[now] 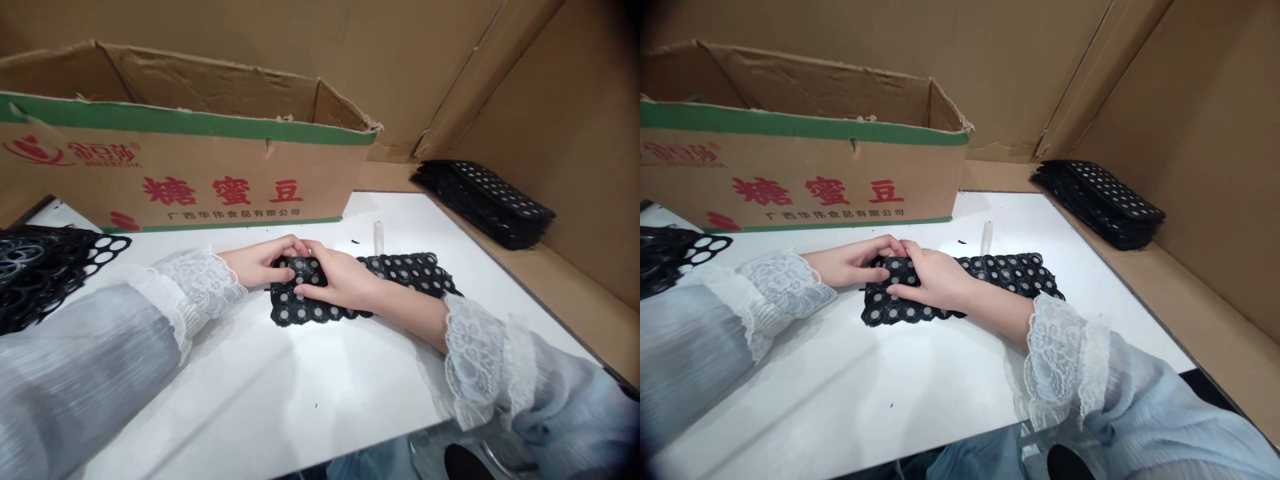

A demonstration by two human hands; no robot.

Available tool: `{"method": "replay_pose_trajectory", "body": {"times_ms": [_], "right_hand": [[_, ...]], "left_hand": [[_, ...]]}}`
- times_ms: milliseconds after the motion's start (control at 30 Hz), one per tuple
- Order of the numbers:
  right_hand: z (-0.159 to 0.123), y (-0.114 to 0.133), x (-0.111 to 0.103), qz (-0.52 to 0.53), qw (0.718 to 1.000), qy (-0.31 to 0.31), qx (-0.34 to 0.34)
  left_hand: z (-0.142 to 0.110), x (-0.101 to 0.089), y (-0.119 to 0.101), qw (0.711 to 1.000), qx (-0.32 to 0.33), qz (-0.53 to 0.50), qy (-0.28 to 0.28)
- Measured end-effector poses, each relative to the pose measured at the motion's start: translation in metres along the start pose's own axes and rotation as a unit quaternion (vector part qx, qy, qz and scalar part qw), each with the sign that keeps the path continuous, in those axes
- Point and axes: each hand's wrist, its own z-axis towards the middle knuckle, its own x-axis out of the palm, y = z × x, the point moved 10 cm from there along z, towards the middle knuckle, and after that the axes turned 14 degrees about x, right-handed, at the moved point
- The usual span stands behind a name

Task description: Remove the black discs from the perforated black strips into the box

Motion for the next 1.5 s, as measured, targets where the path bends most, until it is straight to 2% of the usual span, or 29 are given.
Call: {"method": "replay_pose_trajectory", "body": {"times_ms": [100,267,367,700,900,1067,1233,1500], "right_hand": [[0.0,0.0007,-0.0001,0.018,1.0,0.005,-0.015],[0.0015,-0.0022,-0.0001,0.024,1.0,0.006,0.007],[0.0018,-0.0022,0.0,0.024,1.0,0.006,0.012],[0.0023,-0.0019,0.0003,0.019,1.0,0.006,0.015],[0.0018,-0.0015,0.0011,0.009,1.0,0.012,0.016],[0.0012,-0.0015,0.0013,0.004,1.0,0.012,0.008],[0.0,-0.0011,0.0002,0.008,1.0,0.007,0.001],[0.0003,-0.0032,-0.0014,0.016,1.0,-0.001,0.005]], "left_hand": [[-0.0004,-0.0001,0.0015,1.0,-0.007,0.01,-0.007],[-0.0006,-0.0032,-0.0007,0.997,-0.028,0.067,-0.036],[-0.0005,-0.0032,-0.0044,0.994,-0.022,0.098,-0.034],[0.0009,-0.0011,-0.0017,0.996,-0.059,0.051,-0.04],[0.0011,0.0057,-0.0019,0.997,-0.077,-0.025,0.007],[-0.0005,0.0005,-0.0022,0.998,-0.07,-0.008,0.003],[-0.0003,0.0033,-0.0024,0.997,-0.068,-0.033,0.018],[0.0018,0.0023,-0.0048,0.999,-0.045,0.028,0.013]]}}
